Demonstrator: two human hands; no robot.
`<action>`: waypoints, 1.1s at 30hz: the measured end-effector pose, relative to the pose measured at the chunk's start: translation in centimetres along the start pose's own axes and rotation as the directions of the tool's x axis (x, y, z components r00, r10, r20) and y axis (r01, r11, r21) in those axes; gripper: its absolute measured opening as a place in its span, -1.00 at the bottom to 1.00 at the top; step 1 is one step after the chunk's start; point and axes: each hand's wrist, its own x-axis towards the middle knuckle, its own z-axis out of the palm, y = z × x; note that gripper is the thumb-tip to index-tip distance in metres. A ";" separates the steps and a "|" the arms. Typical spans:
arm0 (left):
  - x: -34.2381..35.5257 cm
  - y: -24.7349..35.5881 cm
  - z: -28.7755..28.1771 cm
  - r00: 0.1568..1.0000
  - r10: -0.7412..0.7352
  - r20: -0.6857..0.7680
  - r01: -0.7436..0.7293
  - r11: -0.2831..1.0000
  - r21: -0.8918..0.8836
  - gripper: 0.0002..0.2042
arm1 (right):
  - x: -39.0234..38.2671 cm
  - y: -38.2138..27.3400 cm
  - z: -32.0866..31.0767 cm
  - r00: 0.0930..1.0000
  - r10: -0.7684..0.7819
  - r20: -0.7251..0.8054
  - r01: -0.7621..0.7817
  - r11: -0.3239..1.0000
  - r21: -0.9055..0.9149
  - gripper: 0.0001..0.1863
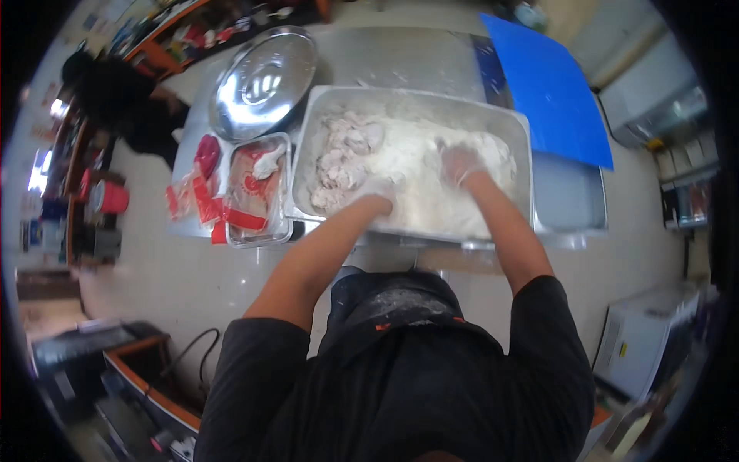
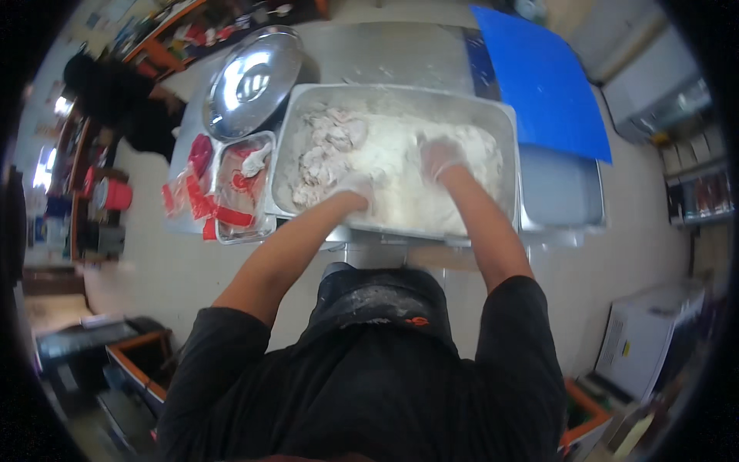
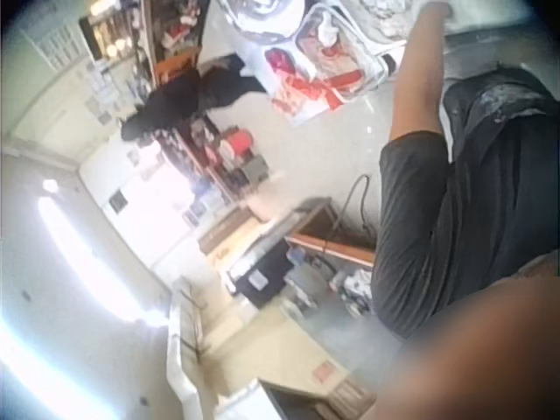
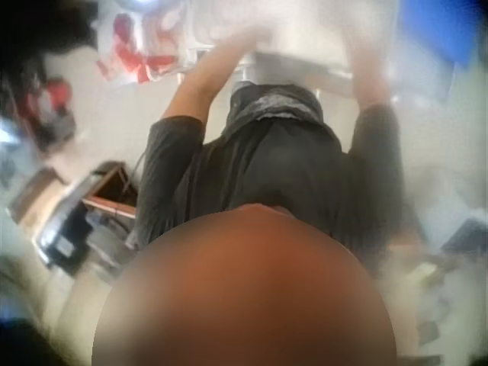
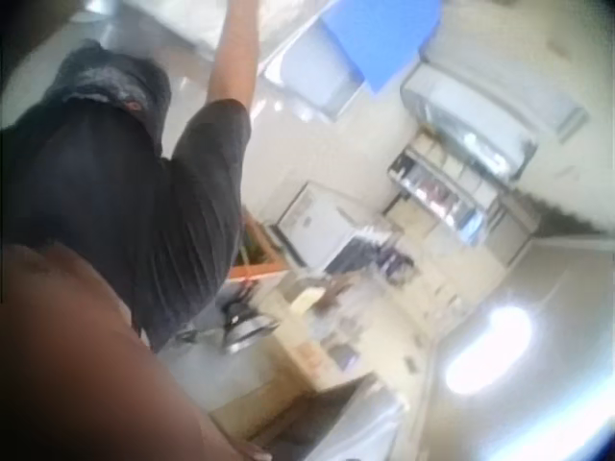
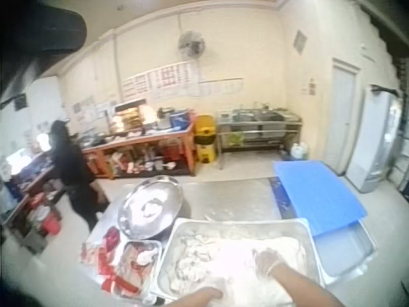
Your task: The person uses shears to cut open plastic bags containing raw chicken, places the chicken into a container of flour, and then uses gloved hands to coat the pieces in flour and dip them into a container of water.
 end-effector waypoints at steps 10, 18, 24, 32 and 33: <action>2.9 2.5 1.4 0.968 -0.247 -0.049 0.182 0.823 -0.539 -0.53 | 1.8 5.5 3.6 0.851 -0.158 -0.501 0.407 0.801 0.439 -0.56; 2.0 0.9 -0.9 0.891 -0.249 -0.379 0.179 0.961 -0.211 -0.66 | -4.9 11.4 -4.4 0.984 -0.027 -0.179 0.141 0.732 0.667 -0.60; -4.7 1.3 -10.8 0.963 -0.055 -0.264 -0.034 0.947 -0.320 -0.64 | -6.3 15.9 -0.3 0.979 -0.196 0.060 0.097 0.701 0.706 -0.63; 3.5 3.0 -6.7 0.863 0.166 -0.478 -0.299 0.929 -0.217 -0.74 | -8.6 7.5 -3.3 0.909 -0.123 0.399 0.142 0.990 -0.020 -0.80; 4.0 4.0 -6.6 0.872 0.244 -0.425 -0.308 0.947 -0.088 -0.75 | -8.9 7.2 -3.8 0.888 -0.103 0.447 0.117 0.993 -0.004 -0.81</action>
